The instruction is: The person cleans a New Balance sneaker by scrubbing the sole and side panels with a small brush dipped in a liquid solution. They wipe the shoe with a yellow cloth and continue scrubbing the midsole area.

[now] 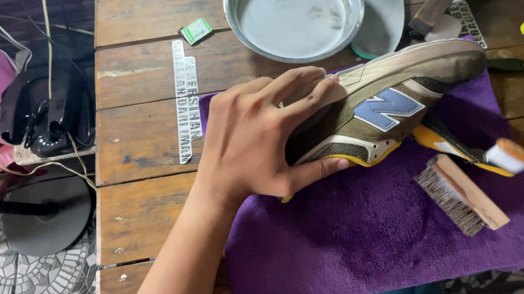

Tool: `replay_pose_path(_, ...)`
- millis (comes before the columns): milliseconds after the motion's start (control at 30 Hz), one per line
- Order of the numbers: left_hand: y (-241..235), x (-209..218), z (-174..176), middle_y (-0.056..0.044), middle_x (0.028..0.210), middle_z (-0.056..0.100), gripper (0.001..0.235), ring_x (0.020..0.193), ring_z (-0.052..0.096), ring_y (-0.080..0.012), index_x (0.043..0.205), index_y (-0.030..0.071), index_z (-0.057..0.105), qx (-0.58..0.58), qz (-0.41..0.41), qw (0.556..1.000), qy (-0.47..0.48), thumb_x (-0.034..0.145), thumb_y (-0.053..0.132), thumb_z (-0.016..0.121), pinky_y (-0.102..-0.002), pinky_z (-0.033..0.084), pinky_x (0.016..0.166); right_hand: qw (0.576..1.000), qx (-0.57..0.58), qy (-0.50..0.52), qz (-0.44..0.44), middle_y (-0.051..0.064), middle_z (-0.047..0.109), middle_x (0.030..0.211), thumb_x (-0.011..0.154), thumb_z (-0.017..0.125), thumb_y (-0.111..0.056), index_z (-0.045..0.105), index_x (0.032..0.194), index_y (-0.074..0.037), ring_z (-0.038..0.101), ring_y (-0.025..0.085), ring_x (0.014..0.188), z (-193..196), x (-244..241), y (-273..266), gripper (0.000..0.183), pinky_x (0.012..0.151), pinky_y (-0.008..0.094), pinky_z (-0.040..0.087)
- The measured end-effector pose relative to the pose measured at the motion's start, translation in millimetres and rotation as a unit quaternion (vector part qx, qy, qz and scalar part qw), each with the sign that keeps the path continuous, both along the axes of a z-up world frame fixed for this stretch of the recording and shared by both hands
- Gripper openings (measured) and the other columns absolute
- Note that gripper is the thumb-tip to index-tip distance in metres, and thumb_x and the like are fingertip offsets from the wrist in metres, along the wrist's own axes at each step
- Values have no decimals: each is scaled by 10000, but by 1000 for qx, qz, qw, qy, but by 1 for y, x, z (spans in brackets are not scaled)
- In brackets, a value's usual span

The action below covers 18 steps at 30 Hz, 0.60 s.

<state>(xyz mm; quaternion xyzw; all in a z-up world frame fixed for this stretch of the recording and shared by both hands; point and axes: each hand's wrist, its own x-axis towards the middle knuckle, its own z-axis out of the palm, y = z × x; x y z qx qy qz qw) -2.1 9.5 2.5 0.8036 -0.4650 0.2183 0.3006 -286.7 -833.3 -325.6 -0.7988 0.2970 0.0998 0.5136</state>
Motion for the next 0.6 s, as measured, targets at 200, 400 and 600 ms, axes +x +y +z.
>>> replay_pose_path(200, -1, -1, -2, -73, 1492, 758, 781, 1134, 825, -373, 1486, 177, 705, 0, 9, 1000, -14, 949, 745, 716, -496, 609, 886, 967, -151, 22, 204, 162, 938, 966, 973, 692, -254, 976, 1300, -84, 879, 207, 859, 230, 66, 434, 466, 963, 295, 667)
replay_pose_path(400, -3, -4, -4, -62, 1480, 774, 797, 1147, 841, -351, 1489, 187, 717, -2, 22, 1000, -21, 944, 769, 716, -473, 618, 863, 861, -309, -333, 229, 86, 852, 1096, 1060, 669, -121, 814, 1291, -13, 796, 263, 927, 274, 91, 576, 294, 882, 433, 580)
replay_pose_path(600, -3, 1, 3, -60, 1463, 779, 782, 1128, 836, -345, 1492, 186, 715, -5, 15, 1000, -20, 947, 747, 713, -473, 612, 872, 842, -370, -325, 221, 195, 846, 1084, 1045, 712, -157, 835, 1247, -3, 788, 398, 902, 261, 121, 594, 282, 844, 538, 580)
